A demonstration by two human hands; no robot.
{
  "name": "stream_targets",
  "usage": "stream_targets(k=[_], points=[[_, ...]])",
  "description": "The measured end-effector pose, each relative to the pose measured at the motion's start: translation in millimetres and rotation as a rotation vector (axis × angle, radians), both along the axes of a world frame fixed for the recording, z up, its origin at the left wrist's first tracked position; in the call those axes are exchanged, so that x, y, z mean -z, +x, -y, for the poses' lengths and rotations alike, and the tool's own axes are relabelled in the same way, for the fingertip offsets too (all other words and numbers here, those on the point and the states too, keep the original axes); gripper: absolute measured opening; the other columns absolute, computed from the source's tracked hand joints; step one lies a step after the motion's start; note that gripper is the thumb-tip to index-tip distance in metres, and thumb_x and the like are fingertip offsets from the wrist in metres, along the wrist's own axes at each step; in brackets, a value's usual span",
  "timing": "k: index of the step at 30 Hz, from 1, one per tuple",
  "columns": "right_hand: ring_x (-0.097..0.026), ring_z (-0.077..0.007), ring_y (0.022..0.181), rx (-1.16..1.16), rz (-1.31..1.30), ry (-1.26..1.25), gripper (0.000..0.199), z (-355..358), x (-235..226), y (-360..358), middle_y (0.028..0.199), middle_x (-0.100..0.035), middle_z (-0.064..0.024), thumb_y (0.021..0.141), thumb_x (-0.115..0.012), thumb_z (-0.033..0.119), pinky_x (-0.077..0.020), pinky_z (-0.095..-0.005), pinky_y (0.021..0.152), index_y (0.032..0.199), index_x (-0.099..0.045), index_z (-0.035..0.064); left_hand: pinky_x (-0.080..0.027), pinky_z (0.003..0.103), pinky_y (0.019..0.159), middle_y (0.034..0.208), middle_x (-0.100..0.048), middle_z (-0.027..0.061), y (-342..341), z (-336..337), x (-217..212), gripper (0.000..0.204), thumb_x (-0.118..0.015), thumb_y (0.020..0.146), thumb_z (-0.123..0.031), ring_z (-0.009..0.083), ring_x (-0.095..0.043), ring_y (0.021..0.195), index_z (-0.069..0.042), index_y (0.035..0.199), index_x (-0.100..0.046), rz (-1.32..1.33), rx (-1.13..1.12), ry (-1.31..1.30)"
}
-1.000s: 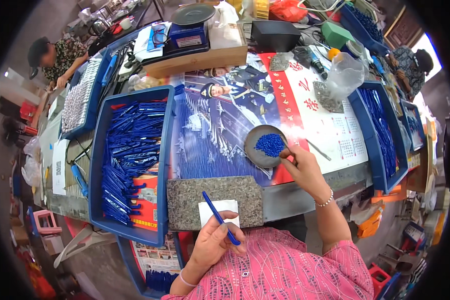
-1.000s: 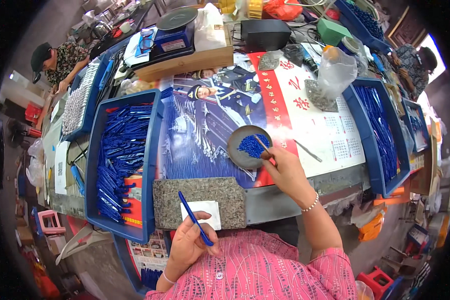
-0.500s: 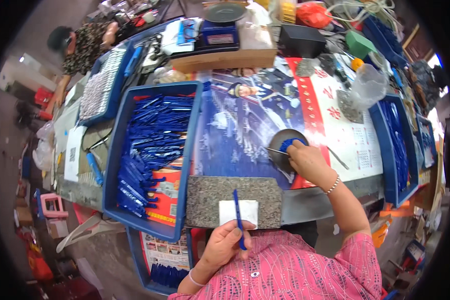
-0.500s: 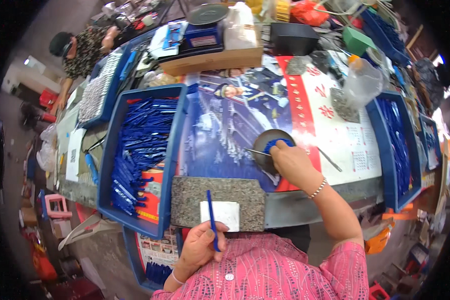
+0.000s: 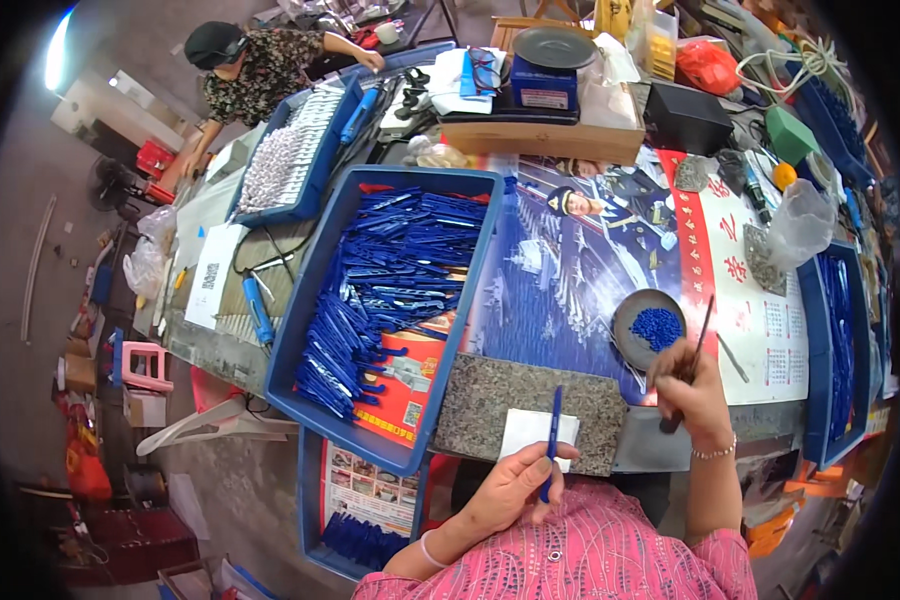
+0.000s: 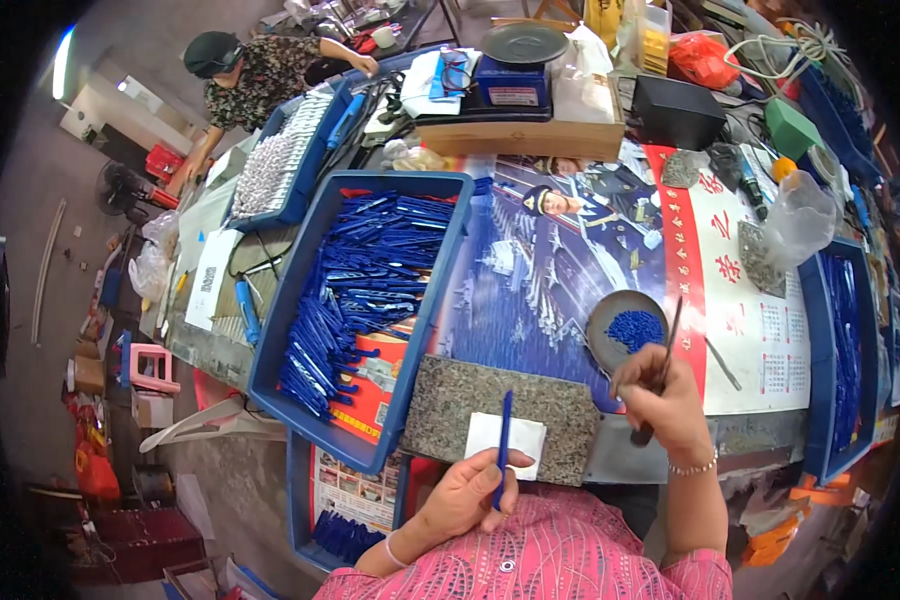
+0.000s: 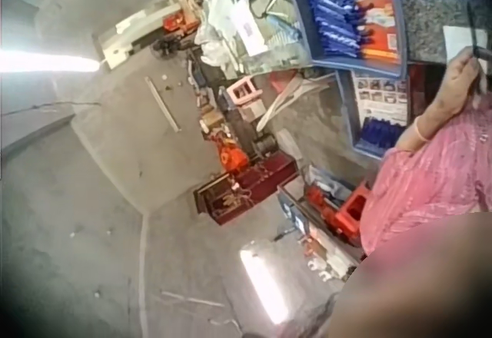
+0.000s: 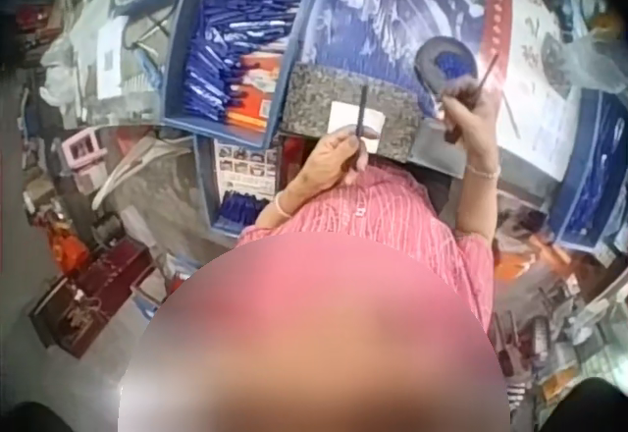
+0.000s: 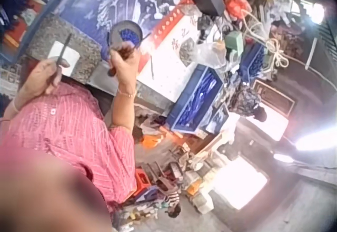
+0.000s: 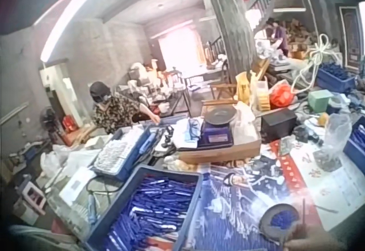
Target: Assembling small blue components onto a pen-like object and trimming materials with scissors at a factory workstation.
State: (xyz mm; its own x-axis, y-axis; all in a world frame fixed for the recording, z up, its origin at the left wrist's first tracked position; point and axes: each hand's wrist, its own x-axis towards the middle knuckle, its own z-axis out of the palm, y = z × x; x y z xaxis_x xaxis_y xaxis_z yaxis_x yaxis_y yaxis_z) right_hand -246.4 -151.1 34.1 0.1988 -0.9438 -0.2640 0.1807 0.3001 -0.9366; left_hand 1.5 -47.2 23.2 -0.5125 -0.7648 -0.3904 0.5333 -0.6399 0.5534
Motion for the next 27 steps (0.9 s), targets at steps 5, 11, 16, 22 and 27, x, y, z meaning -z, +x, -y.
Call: stream_targets(k=[5, 11, 16, 22, 27], points=[[-0.041, -0.0074, 0.041, -0.006, 0.436, 0.214, 0.014, -32, 9, 14, 0.073, -0.057, -0.0129, 0.072, -0.062, -0.001, -0.0338, -0.0209, 0.035, 0.080, -0.050, 0.0015, -0.035, 0.018, 0.040, 0.070, -0.053, 0.0058, -9, 2, -5, 0.038, -0.043, 0.095, -0.028, 0.0081, -0.043, 0.044, -0.001, 0.122, -0.044, 0.011, 0.035, -0.022], [-0.035, -0.0063, 0.041, -0.067, 0.668, 0.361, 0.017, -48, 13, 25, 0.074, -0.056, -0.0140, 0.074, -0.066, 0.006, -0.0303, -0.0209, 0.035, 0.084, -0.054, -0.0007, -0.032, 0.018, 0.039, 0.065, -0.052, 0.0053, -12, 2, -6, 0.034, -0.046, 0.094, -0.028, 0.0083, -0.040, 0.041, -0.002, 0.116, -0.045, 0.035, 0.007, -0.016], [-0.034, -0.0063, 0.039, -0.141, 0.808, 0.424, 0.015, -51, 13, 30, 0.076, -0.055, -0.0133, 0.076, -0.065, 0.006, -0.0285, -0.0203, 0.034, 0.086, -0.054, 0.0001, -0.032, 0.019, 0.038, 0.065, -0.053, 0.0075, -8, -2, -10, 0.021, -0.046, 0.094, -0.022, 0.0102, -0.041, 0.041, -0.003, 0.103, -0.047, 0.086, -0.024, 0.024], [-0.029, -0.0033, 0.036, -0.148, 0.904, 0.427, 0.013, -57, 15, 33, 0.074, -0.051, -0.0110, 0.077, -0.062, 0.004, -0.0265, -0.0182, 0.032, 0.086, -0.053, 0.0007, -0.034, 0.019, 0.038, 0.067, -0.054, 0.0089, -9, -2, -10, 0.018, -0.045, 0.094, -0.017, 0.0116, -0.044, 0.042, -0.002, 0.103, -0.046, 0.043, -0.026, 0.032], [-0.031, -0.0027, 0.038, -0.169, 1.008, 0.457, 0.012, -61, 18, 29, 0.075, -0.049, -0.0083, 0.079, -0.059, 0.003, -0.0287, -0.0179, 0.033, 0.086, -0.050, 0.0013, -0.036, 0.020, 0.039, 0.070, -0.055, 0.0098, -14, -3, -10, 0.017, -0.044, 0.093, -0.013, 0.0118, -0.046, 0.043, -0.002, 0.105, -0.045, 0.044, 0.014, 0.026]])
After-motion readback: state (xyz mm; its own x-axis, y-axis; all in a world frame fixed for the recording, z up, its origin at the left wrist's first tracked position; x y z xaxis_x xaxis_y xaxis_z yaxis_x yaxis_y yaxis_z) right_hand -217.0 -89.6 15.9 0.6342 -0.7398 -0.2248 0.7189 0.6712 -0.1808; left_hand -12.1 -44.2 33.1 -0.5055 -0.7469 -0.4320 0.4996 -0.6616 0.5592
